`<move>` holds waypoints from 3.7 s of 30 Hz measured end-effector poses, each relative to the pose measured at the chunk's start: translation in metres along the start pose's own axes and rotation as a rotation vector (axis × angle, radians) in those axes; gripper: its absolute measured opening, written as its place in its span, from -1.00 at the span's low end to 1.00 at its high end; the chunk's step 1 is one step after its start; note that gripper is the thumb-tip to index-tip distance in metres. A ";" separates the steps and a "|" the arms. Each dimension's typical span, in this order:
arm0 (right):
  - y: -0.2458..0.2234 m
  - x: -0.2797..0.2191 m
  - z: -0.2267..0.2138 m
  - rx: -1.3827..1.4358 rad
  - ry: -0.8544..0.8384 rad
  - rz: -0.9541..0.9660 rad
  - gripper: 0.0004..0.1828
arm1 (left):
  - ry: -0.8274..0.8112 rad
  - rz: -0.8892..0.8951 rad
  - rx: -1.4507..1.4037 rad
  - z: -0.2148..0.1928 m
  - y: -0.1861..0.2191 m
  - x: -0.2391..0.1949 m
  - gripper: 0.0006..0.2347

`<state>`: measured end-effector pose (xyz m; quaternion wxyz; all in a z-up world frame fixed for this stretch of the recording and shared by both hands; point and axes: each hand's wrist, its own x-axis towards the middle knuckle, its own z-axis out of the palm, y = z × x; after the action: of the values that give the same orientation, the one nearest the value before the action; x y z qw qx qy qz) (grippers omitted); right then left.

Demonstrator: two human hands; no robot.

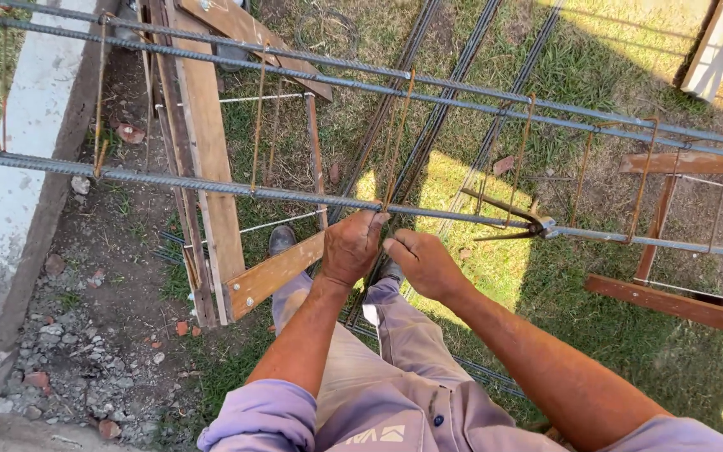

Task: Tying rebar rods together with wire using end-cutting pliers to construct a reinforcement frame

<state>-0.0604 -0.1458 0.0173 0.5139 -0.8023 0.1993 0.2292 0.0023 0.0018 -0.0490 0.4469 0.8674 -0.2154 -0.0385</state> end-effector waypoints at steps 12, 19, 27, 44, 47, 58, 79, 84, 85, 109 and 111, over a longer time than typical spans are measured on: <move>0.017 0.030 -0.013 -0.710 0.331 -0.584 -0.82 | -0.086 0.120 -0.014 -0.020 0.003 0.018 -0.67; 0.067 0.054 0.003 -0.872 0.535 -0.724 -0.76 | -0.047 0.091 0.010 -0.017 0.007 0.020 -0.54; -0.048 -0.020 -0.036 -0.424 0.179 -0.124 -0.74 | 0.094 0.162 0.201 -0.008 0.003 0.011 -0.70; 0.000 0.119 -0.046 0.259 -0.215 0.413 -0.74 | 0.183 0.127 0.211 -0.006 0.007 0.011 -0.75; -0.024 0.102 -0.057 0.444 -0.169 0.442 -0.80 | 0.117 0.108 0.153 -0.016 0.012 0.014 -0.75; -0.040 0.053 -0.069 0.387 0.018 -0.023 -0.88 | -0.140 0.058 -0.058 -0.041 0.021 0.024 -0.71; -0.057 0.064 -0.059 0.136 -0.383 0.175 -0.66 | -0.185 -0.213 -0.218 -0.034 0.012 0.010 -0.70; -0.062 0.048 -0.049 0.005 -0.178 0.059 -0.64 | -0.227 -0.422 -0.310 -0.036 0.030 -0.004 -0.70; -0.063 0.047 -0.047 0.011 -0.178 0.058 -0.64 | -0.230 -0.422 -0.304 -0.033 0.033 -0.006 -0.70; -0.039 0.049 -0.051 -0.318 -0.008 0.133 -0.54 | -0.644 -0.572 0.264 -0.037 0.120 0.052 -0.67; -0.029 0.058 -0.040 -0.287 0.010 0.107 -0.60 | -0.688 -0.576 0.586 -0.026 0.109 0.056 -0.66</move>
<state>0.0092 -0.1765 0.0200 0.3800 -0.8569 0.2094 0.2784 0.0227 -0.0566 0.0605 0.0612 0.9171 -0.1043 -0.3799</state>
